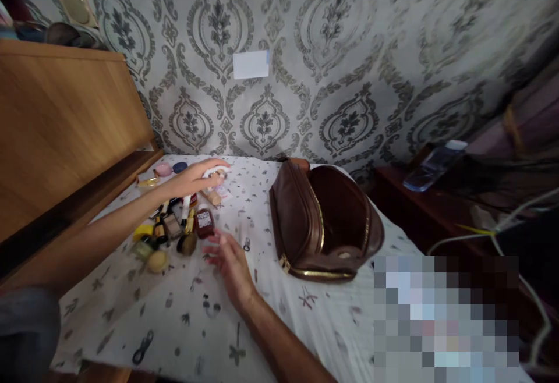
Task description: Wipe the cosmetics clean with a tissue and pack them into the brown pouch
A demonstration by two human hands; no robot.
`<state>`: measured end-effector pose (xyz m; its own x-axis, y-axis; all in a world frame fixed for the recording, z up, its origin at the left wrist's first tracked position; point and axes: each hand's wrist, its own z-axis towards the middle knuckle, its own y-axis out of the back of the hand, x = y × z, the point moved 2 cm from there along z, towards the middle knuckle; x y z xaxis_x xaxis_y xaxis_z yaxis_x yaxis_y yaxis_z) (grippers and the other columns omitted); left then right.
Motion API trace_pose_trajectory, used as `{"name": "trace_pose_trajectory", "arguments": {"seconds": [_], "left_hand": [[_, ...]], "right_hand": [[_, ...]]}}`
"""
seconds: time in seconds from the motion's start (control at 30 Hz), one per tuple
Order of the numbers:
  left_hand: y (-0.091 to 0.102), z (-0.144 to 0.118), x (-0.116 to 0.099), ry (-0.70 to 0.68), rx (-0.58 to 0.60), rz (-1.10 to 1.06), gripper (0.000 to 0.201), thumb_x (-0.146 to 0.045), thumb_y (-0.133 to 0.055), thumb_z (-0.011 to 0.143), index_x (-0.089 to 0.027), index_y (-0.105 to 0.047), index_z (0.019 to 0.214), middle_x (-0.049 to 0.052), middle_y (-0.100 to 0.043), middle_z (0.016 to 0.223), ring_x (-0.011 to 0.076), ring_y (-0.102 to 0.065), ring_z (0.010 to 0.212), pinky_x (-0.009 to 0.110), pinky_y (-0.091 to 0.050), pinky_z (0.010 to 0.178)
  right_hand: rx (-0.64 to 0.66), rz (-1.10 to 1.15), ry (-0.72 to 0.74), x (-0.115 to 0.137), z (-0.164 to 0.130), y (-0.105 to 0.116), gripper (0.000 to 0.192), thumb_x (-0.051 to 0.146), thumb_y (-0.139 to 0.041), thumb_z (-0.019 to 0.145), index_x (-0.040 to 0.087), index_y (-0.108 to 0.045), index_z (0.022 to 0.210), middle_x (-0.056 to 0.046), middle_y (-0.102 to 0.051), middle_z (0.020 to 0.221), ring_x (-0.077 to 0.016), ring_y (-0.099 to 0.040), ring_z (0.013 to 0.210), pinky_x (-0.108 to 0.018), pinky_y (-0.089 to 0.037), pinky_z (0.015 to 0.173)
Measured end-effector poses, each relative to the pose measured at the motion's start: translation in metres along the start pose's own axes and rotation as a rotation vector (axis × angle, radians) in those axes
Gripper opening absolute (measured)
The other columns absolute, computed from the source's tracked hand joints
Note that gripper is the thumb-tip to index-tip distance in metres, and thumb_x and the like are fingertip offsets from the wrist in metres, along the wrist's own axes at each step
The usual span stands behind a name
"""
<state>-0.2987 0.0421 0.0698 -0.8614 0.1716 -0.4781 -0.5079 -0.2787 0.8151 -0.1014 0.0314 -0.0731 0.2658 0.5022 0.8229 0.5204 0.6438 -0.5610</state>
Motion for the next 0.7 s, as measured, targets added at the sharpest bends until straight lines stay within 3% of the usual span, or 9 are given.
{"name": "trace_pose_trajectory", "arguments": {"seconds": [0.1,0.2,0.3,0.4,0.57,0.63,0.7], "left_hand": [[-0.025,-0.050,-0.055,-0.069,-0.021,0.028,0.044,-0.042,-0.054,0.093,-0.024,-0.056,0.133,0.007,-0.063,0.123,0.0254,-0.060,0.114,0.033,-0.046,0.099],[-0.054,-0.084,-0.081,-0.024,-0.087,0.062,0.045,-0.039,-0.056,0.092,-0.027,-0.054,0.135,0.009,-0.062,0.123,0.0261,-0.059,0.116,0.035,-0.048,0.099],[-0.075,-0.099,-0.083,0.032,-0.144,0.054,0.048,-0.042,-0.059,0.091,-0.029,-0.053,0.136,0.009,-0.061,0.125,0.0270,-0.058,0.119,0.037,-0.048,0.099],[-0.082,-0.101,-0.072,0.048,-0.214,-0.044,0.042,-0.045,-0.053,0.094,-0.024,-0.057,0.130,0.009,-0.064,0.125,0.0260,-0.059,0.119,0.036,-0.047,0.101],[-0.079,-0.102,-0.063,0.213,-0.539,-0.145,0.038,-0.038,-0.034,0.101,-0.017,-0.066,0.103,0.008,-0.071,0.099,0.0219,-0.066,0.096,0.034,-0.052,0.087],[-0.083,-0.103,-0.073,0.119,-0.568,-0.087,0.036,-0.035,-0.035,0.101,-0.018,-0.066,0.102,0.008,-0.070,0.100,0.0214,-0.065,0.096,0.035,-0.052,0.088],[-0.094,-0.102,-0.086,-0.063,-0.463,-0.003,0.032,-0.033,-0.038,0.100,-0.020,-0.068,0.104,0.009,-0.070,0.106,0.0229,-0.063,0.105,0.039,-0.049,0.094]], "right_hand": [[0.042,0.255,-0.044,0.010,0.002,-0.006,0.044,0.061,-0.066,0.082,0.028,-0.064,0.111,-0.004,-0.069,0.109,-0.0204,-0.066,0.095,-0.033,-0.052,0.078],[0.091,0.308,-0.103,0.016,-0.001,-0.010,0.037,0.061,-0.055,0.090,0.025,-0.065,0.096,-0.001,-0.069,0.089,-0.0171,-0.064,0.082,-0.029,-0.052,0.069],[0.083,0.339,-0.178,0.017,-0.006,-0.010,0.036,0.054,-0.046,0.097,0.023,-0.064,0.089,0.001,-0.067,0.078,-0.0147,-0.061,0.070,-0.026,-0.050,0.062],[0.089,0.378,-0.231,0.016,-0.011,-0.004,0.033,0.048,-0.044,0.099,0.022,-0.063,0.093,-0.001,-0.069,0.080,-0.0151,-0.064,0.070,-0.025,-0.050,0.059],[0.072,0.389,-0.251,0.013,-0.012,0.008,0.032,0.049,-0.050,0.095,0.020,-0.063,0.098,-0.005,-0.072,0.086,-0.0180,-0.068,0.076,-0.025,-0.053,0.058],[0.058,0.396,-0.228,0.011,-0.010,0.011,0.028,0.046,-0.054,0.094,0.020,-0.063,0.097,-0.004,-0.071,0.085,-0.0170,-0.068,0.076,-0.025,-0.055,0.060],[0.044,0.424,-0.173,0.009,-0.009,0.011,0.022,0.039,-0.052,0.095,0.020,-0.064,0.096,-0.001,-0.070,0.084,-0.0139,-0.066,0.076,-0.024,-0.055,0.066]]}}
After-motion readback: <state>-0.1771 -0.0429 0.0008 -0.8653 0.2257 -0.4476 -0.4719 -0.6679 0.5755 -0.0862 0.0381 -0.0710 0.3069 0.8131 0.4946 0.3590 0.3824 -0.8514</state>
